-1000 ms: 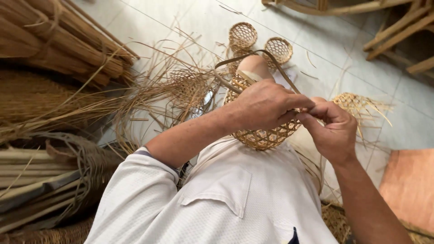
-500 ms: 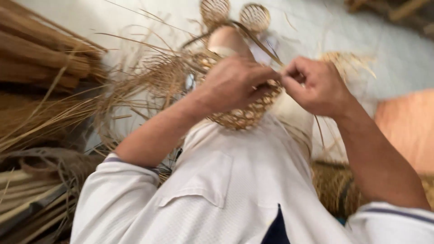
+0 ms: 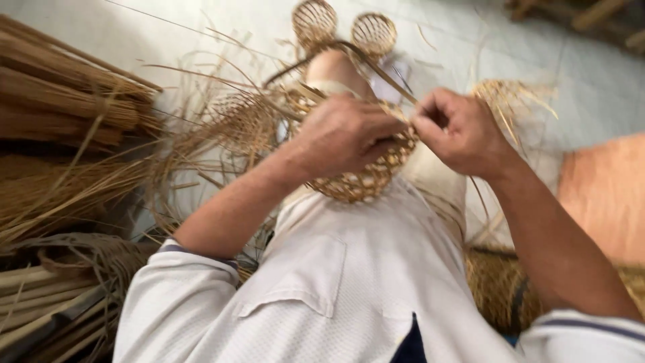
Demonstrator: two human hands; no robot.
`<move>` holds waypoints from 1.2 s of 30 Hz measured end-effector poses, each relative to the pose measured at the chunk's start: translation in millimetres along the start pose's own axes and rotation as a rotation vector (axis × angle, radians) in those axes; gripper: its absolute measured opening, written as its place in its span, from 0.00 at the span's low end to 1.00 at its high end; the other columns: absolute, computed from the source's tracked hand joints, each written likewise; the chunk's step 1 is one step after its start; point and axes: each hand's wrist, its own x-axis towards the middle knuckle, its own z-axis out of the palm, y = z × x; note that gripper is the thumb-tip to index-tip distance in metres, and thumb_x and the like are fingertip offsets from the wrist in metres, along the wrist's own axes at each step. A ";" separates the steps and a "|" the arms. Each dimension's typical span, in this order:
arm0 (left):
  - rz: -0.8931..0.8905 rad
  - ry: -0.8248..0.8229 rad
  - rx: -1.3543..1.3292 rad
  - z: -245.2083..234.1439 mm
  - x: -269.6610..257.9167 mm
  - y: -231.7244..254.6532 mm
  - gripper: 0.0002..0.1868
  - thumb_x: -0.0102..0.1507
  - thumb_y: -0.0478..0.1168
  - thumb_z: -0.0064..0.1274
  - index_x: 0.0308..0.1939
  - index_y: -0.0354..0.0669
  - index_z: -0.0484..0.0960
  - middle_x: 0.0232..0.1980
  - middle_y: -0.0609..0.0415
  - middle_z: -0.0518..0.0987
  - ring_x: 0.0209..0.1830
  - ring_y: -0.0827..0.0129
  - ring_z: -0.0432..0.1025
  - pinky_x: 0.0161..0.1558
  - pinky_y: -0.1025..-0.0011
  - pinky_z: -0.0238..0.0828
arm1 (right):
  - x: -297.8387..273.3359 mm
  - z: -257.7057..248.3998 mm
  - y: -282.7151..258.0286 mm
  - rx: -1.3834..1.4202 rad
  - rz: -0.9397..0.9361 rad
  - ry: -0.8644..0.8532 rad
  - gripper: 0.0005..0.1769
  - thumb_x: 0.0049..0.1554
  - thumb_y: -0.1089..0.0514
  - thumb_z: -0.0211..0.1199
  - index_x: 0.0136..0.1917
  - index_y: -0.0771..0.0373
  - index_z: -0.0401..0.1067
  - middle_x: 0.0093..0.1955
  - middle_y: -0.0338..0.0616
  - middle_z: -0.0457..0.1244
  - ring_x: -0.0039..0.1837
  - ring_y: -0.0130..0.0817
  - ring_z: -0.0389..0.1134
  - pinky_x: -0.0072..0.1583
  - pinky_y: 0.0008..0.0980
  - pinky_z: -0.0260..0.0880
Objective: The person is weaving the sides and finishing the rim of a small basket using thin strips of bamboo or rattan.
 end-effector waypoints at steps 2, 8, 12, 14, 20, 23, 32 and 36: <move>-0.030 -0.007 0.021 -3.1 1.6 2.0 0.06 0.63 0.38 0.63 0.44 0.48 0.87 0.34 0.61 0.85 0.28 0.75 0.77 0.31 0.74 0.73 | 2.9 -1.2 -5.2 -0.008 0.013 -0.012 0.03 0.60 0.65 0.61 0.44 0.66 0.74 0.29 0.33 0.59 0.30 0.22 0.51 0.32 0.23 0.51; -0.045 -0.002 -0.019 -4.2 3.9 6.3 0.07 0.62 0.40 0.61 0.44 0.48 0.85 0.31 0.60 0.83 0.28 0.68 0.77 0.32 0.66 0.71 | 7.2 -6.1 -2.2 0.013 0.071 -0.082 0.05 0.60 0.62 0.62 0.45 0.66 0.76 0.32 0.35 0.62 0.33 0.24 0.55 0.35 0.24 0.56; -0.072 0.004 -0.067 -11.9 4.3 13.3 0.09 0.59 0.40 0.62 0.43 0.48 0.86 0.34 0.58 0.86 0.29 0.64 0.79 0.33 0.65 0.73 | 3.4 -9.9 -9.9 0.010 0.087 -0.113 0.06 0.60 0.63 0.60 0.46 0.66 0.77 0.33 0.37 0.64 0.34 0.26 0.57 0.37 0.25 0.59; -0.077 0.026 -0.081 -15.2 2.1 16.2 0.08 0.58 0.39 0.62 0.41 0.47 0.86 0.32 0.57 0.85 0.28 0.64 0.79 0.32 0.65 0.72 | 5.7 -15.0 -22.4 -0.033 0.068 -0.153 0.07 0.61 0.61 0.59 0.46 0.65 0.78 0.34 0.38 0.66 0.35 0.27 0.60 0.38 0.26 0.61; -0.143 -0.017 -0.050 -9.3 -1.7 13.2 0.09 0.60 0.42 0.62 0.44 0.49 0.88 0.34 0.59 0.87 0.28 0.65 0.79 0.32 0.65 0.73 | 10.8 -29.2 -58.8 -0.271 -0.125 -0.097 0.19 0.55 0.61 0.65 0.61 0.65 0.74 0.52 0.47 0.70 0.46 0.36 0.71 0.46 0.33 0.72; -0.146 -0.025 -0.056 -5.3 1.9 10.0 0.09 0.59 0.40 0.63 0.43 0.49 0.88 0.33 0.59 0.87 0.28 0.67 0.80 0.33 0.66 0.74 | 12.0 -37.8 -76.4 -0.164 -0.396 -0.077 0.31 0.53 0.65 0.66 0.70 0.70 0.67 0.60 0.54 0.69 0.52 0.38 0.73 0.49 0.31 0.76; -0.369 -0.266 -0.235 -25.2 25.3 25.3 0.08 0.64 0.53 0.53 0.38 0.64 0.86 0.37 0.73 0.89 0.33 0.80 0.81 0.35 0.77 0.80 | 7.6 -57.6 -170.4 0.154 -0.699 -0.442 0.51 0.45 0.53 0.74 0.76 0.71 0.55 0.54 0.44 0.74 0.50 0.26 0.77 0.52 0.25 0.83; -0.840 -0.570 0.085 -33.5 77.2 82.9 0.15 0.55 0.52 0.62 0.43 0.55 0.83 0.35 0.69 0.87 0.39 0.79 0.80 0.45 0.79 0.76 | 2.4 -44.4 -197.8 0.251 -0.748 -0.468 0.53 0.46 0.51 0.75 0.75 0.75 0.54 0.79 0.57 0.60 0.52 0.24 0.80 0.55 0.24 0.90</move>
